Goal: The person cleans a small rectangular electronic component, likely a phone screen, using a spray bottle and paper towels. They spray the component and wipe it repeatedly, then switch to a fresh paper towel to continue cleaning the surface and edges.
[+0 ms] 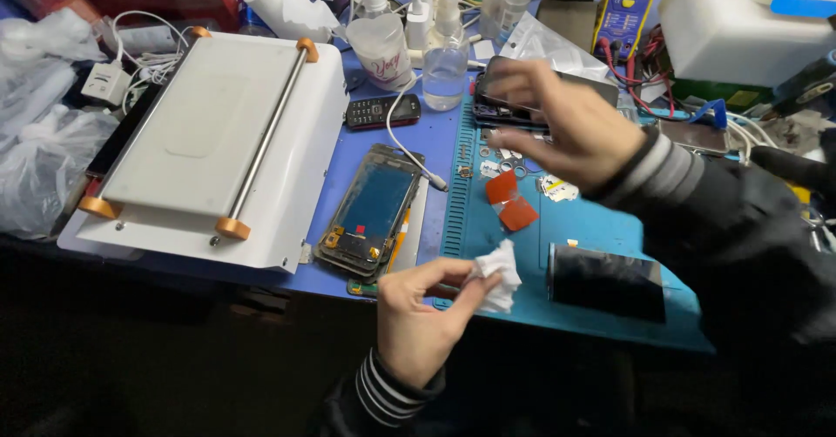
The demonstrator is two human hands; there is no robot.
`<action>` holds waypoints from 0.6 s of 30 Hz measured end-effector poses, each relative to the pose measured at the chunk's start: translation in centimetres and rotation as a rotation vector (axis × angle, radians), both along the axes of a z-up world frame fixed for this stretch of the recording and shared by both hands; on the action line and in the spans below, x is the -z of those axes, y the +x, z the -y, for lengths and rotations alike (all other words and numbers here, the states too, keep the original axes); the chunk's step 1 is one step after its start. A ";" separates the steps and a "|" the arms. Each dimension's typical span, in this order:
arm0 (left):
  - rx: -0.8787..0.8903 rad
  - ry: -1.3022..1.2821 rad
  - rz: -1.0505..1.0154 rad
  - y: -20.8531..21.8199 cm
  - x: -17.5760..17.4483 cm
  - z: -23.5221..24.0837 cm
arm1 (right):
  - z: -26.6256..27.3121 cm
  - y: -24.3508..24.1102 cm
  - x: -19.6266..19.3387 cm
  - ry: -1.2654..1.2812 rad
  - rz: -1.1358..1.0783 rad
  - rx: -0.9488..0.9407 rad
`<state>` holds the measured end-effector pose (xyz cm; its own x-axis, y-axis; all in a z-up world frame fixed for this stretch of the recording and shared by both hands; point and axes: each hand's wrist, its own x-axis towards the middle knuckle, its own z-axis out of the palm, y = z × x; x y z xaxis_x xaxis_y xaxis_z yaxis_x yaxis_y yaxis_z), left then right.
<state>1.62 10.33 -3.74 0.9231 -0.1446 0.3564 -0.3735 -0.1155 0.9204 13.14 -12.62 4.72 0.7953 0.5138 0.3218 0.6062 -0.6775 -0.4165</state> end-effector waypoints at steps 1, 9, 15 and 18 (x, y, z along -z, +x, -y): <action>-0.008 -0.006 0.003 0.3 -0.3 -0.2 | -0.3 2.8 0.8 -0.006 0.003 -0.008; -0.192 -0.255 -0.112 2.0 -0.5 -3.6 | -2.6 18.8 7.3 0.230 0.210 0.353; -0.219 -0.262 -0.001 3.0 -0.3 -5.5 | -3.9 10.3 2.8 0.378 0.553 0.165; -0.219 -0.274 -0.011 3.3 -0.2 -6.1 | -0.5 7.2 1.9 0.573 0.620 -0.237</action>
